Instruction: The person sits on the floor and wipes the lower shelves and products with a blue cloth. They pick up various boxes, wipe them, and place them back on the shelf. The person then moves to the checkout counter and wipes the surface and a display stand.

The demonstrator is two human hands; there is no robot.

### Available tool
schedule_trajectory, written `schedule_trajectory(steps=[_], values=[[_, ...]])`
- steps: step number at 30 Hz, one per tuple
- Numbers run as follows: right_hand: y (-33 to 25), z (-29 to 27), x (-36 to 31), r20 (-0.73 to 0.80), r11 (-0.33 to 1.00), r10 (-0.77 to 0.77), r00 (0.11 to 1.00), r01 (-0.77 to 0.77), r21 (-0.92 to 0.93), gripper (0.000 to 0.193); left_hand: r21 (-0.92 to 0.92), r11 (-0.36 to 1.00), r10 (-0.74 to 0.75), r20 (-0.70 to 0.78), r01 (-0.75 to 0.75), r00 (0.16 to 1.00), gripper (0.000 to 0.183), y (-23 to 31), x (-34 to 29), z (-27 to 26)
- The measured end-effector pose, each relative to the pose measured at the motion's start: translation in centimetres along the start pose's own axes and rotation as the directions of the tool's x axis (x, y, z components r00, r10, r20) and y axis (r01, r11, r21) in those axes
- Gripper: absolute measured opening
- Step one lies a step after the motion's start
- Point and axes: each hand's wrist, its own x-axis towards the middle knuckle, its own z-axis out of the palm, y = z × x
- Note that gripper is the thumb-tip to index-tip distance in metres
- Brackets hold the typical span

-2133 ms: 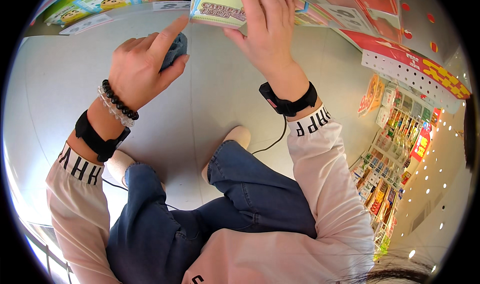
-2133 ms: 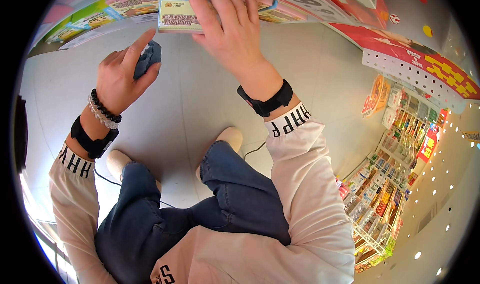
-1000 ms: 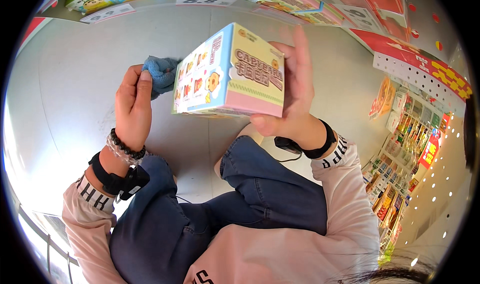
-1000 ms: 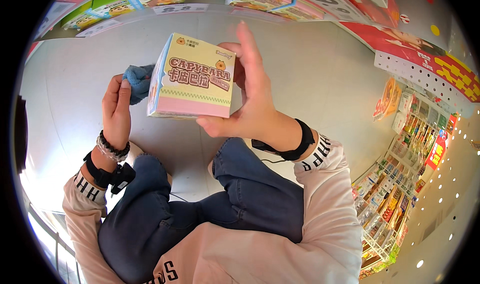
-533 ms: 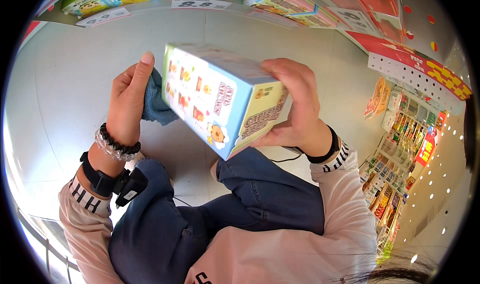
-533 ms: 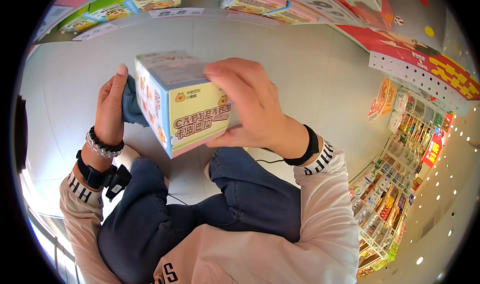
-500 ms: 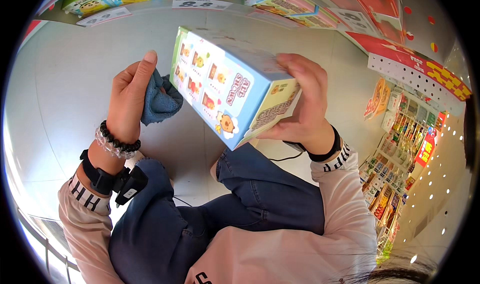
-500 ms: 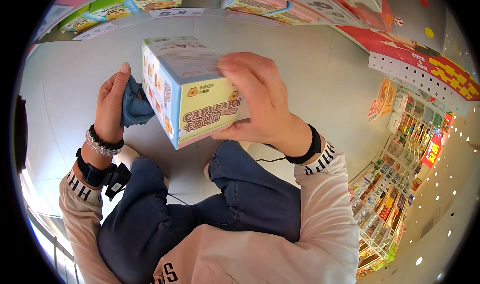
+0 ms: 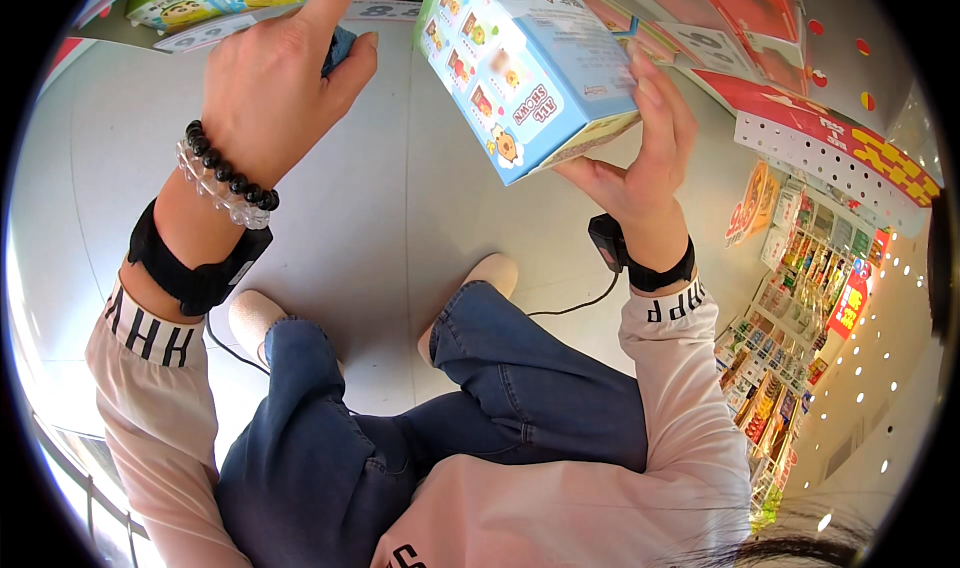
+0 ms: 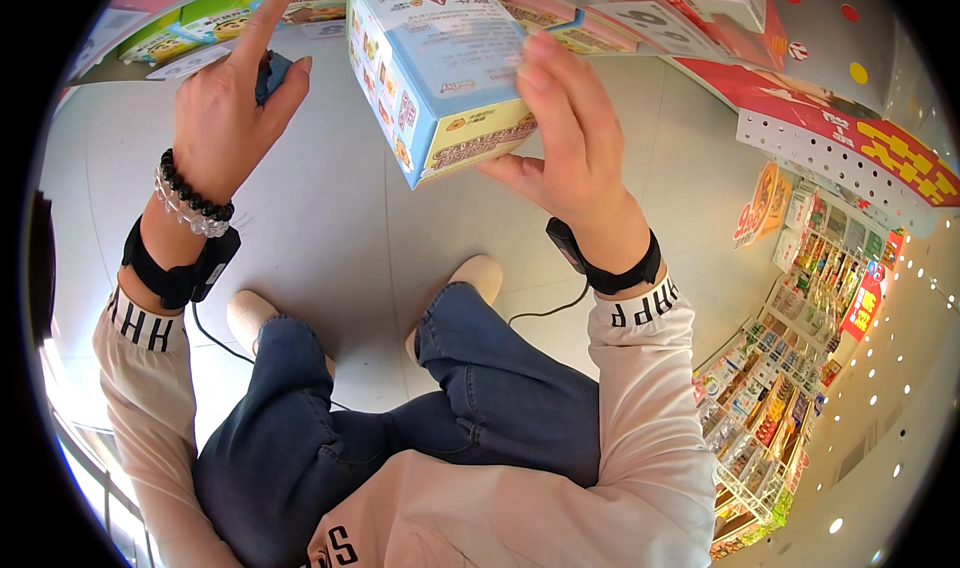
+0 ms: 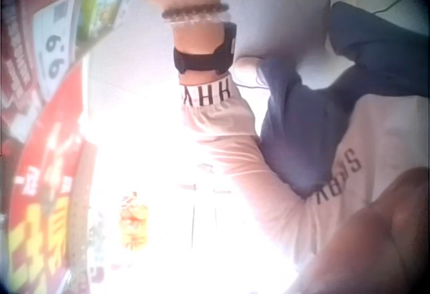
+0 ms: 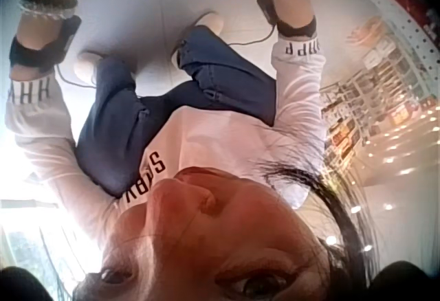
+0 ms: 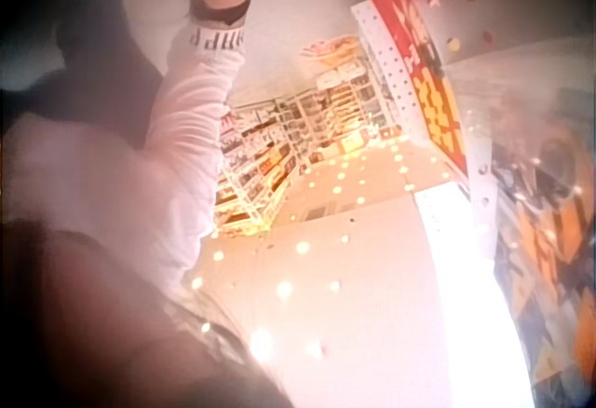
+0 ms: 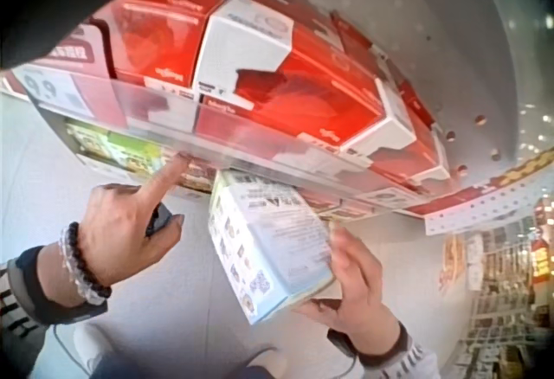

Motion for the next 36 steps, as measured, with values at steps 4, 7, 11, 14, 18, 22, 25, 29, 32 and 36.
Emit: schedule_trajectory(steps=[4, 7, 11, 14, 18, 22, 25, 29, 32, 36], values=[[0.7, 0.4, -0.1, -0.021, 1.0, -0.005, 1.0, 0.005, -0.023, 0.084, 0.09, 0.996, 0.012, -0.056, -0.007, 0.998, 0.062, 0.1, 0.4, 0.2], [1.0, 0.4, -0.3, -0.001, 0.999, 0.01, 1.0, -0.01, -0.039, 0.087, 0.112, 0.991, 0.08, -0.115, -0.067, 0.99, 0.062, -0.4, 0.5, 0.6], [0.8, 0.1, -0.3, 0.005, 0.995, 0.056, 0.998, -0.056, -0.082, 0.092, 0.122, 0.992, -0.014, -0.041, 0.019, 0.999, 0.062, 0.1, 0.8, 0.3], [0.8, 0.0, -0.2, 0.023, 0.992, 0.078, 0.997, -0.075, -0.104, 0.095, 0.131, 0.991, 0.022, -0.089, -0.01, 0.996, 0.063, 0.3, 0.7, 0.4], [0.6, 0.8, 0.8, 0.076, 0.987, 0.148, 0.986, -0.142, -0.076, 0.093, 0.131, 0.991, 0.053, -0.101, -0.04, 0.993, 0.063, 0.1, 0.7, 0.4], [0.8, 2.7, 1.3, 0.011, 0.989, 0.145, 0.989, -0.144, -0.024, 0.089, 0.085, 0.995, 0.057, -0.05, -0.053, 0.997, 0.063, -0.5, 0.8, 0.5], [0.9, 3.3, 0.9, -0.002, 0.988, 0.145, 0.989, -0.145, -0.046, 0.085, 0.081, 0.994, 0.075, -0.034, -0.072, 0.997, 0.064, -0.6, 1.0, 0.5], [1.2, 4.3, 1.1, -0.016, 0.979, 0.091, 0.996, -0.092, -0.184, 0.08, 0.09, 0.994, 0.067, -0.027, -0.064, 0.997, 0.065, -0.6, 0.9, 0.6], [1.1, 4.9, 1.2, -0.037, 0.954, 0.06, 0.998, -0.068, -0.291, 0.078, 0.076, 0.995, 0.065, -0.022, -0.064, 0.998, 0.066, -0.7, 0.9, 0.7], [1.9, 5.5, 0.4, -0.081, 0.958, 0.026, 0.996, -0.048, -0.283, 0.077, 0.093, 0.995, 0.046, -0.035, -0.042, 0.998, 0.067, -0.7, 0.7, 1.1]])
